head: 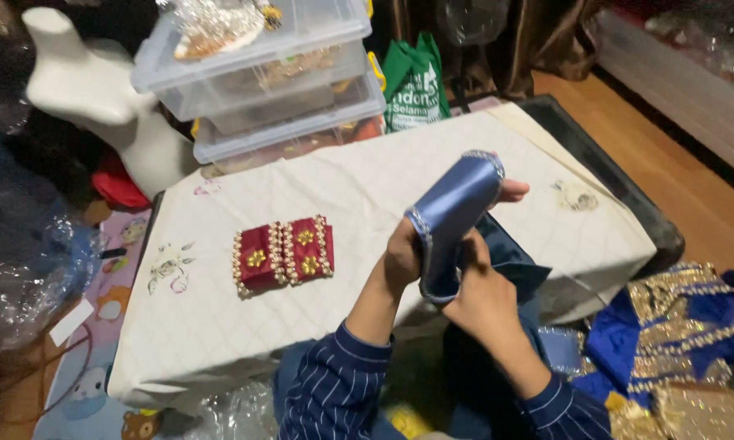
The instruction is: Folding a blue decorative fabric sash on a white surface
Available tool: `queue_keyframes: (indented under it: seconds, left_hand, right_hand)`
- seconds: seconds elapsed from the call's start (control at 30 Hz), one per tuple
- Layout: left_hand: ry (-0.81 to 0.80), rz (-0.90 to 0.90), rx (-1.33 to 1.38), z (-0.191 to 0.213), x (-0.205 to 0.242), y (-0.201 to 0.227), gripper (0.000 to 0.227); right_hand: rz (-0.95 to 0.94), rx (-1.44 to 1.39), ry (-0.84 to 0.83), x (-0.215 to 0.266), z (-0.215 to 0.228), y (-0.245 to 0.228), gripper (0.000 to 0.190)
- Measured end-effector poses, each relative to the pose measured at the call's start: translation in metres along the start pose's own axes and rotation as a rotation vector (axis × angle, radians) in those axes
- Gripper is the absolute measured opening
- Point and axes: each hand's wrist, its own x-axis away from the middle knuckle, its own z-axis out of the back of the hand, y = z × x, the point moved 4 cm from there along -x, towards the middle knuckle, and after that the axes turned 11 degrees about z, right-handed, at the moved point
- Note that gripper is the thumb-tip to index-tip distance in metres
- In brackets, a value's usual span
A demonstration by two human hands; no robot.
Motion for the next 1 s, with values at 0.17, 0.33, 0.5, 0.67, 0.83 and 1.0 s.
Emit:
queue_keyframes:
  seconds: [0.17, 0.33, 0.5, 0.67, 0.83, 1.0]
  left_hand:
    - [0.259, -0.059, -0.481, 0.068, 0.047, -0.013, 0.047]
    - [0.407, -0.156, -0.508, 0.106, 0.063, -0.011, 0.034]
    - [0.497, -0.263, 0.057, 0.129, 0.093, -0.021, 0.043]
    - [0.688, -0.263, -0.113, 0.168, 0.119, -0.038, 0.033]
    - [0.790, 0.594, -1.954, 0.245, 0.158, -0.153, 0.015]
    - [0.660, 0.640, -0.663, 0.161, 0.102, -0.107, 0.075]
  right_hand:
    - [-0.015, -0.091, 0.130, -0.027, 0.004, -0.025, 0.111]
    - [0.092, 0.018, 0.280, -0.072, 0.010, -0.018, 0.100]
    - [0.216, 0.230, 0.462, -0.095, 0.000, -0.011, 0.065]
    - [0.317, 0.327, 0.618, -0.116, -0.003, -0.019, 0.046]
    - [0.413, 0.183, 0.686, -0.122, -0.021, -0.017, 0.051]
    - [0.114, -0.429, 0.530, -0.140, -0.057, 0.034, 0.035]
